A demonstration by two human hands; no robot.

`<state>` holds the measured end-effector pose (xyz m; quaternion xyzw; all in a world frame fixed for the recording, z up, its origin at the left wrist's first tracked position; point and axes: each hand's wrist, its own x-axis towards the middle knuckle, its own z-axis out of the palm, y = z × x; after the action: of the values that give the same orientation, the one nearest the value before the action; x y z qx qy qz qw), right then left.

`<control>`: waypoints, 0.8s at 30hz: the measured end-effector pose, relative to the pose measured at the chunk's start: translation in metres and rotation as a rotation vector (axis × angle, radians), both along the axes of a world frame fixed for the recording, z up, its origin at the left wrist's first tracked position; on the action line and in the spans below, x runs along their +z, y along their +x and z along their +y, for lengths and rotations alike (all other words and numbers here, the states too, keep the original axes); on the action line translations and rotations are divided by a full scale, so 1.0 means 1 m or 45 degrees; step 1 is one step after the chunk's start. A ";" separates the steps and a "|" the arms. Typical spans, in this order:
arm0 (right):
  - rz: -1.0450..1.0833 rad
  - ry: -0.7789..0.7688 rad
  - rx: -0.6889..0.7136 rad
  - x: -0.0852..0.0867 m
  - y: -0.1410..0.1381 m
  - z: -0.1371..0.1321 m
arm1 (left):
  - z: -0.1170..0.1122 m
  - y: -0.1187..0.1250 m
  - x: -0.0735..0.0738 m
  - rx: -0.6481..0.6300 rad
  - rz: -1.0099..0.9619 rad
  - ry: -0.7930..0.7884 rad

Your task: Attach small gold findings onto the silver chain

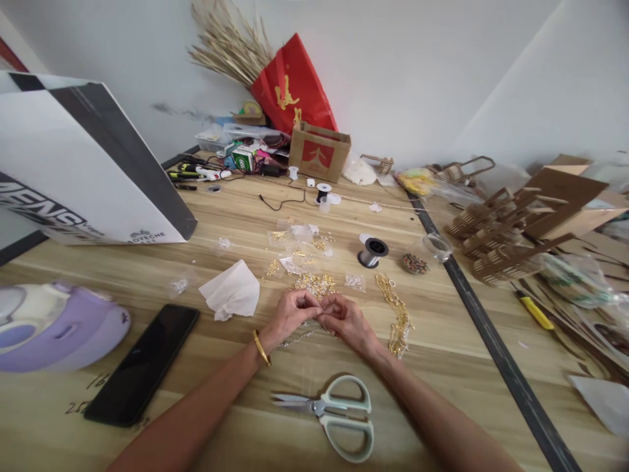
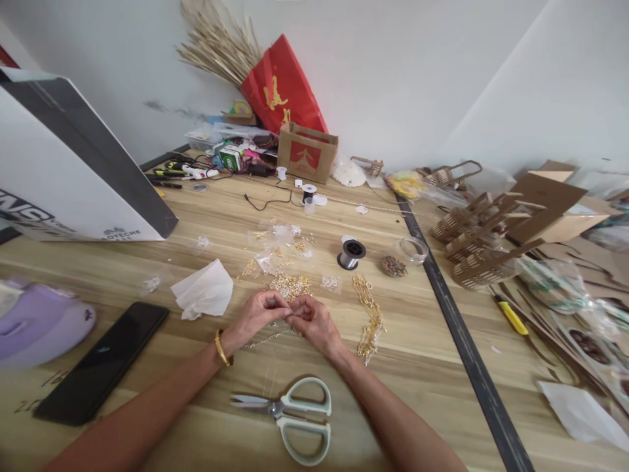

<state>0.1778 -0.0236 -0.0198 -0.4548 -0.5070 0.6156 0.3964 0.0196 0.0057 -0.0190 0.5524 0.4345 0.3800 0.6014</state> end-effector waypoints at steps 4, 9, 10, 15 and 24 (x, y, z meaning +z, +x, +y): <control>-0.049 -0.011 -0.017 0.002 0.000 -0.001 | 0.000 0.000 0.004 0.040 -0.023 -0.071; -0.057 -0.019 -0.043 0.002 0.000 -0.001 | 0.000 0.000 0.006 0.073 -0.048 -0.115; -0.047 -0.017 -0.047 0.001 0.000 -0.001 | 0.001 0.000 0.006 0.077 -0.053 -0.118; -0.001 0.001 -0.050 -0.002 0.000 -0.001 | 0.000 -0.001 0.007 0.083 -0.063 -0.135; 0.025 0.011 0.012 0.006 0.005 0.000 | 0.003 -0.007 0.005 0.132 -0.265 -0.189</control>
<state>0.1825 -0.0233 -0.0138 -0.4446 -0.5079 0.6197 0.4004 0.0126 0.0083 -0.0136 0.4409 0.4245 0.4327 0.6620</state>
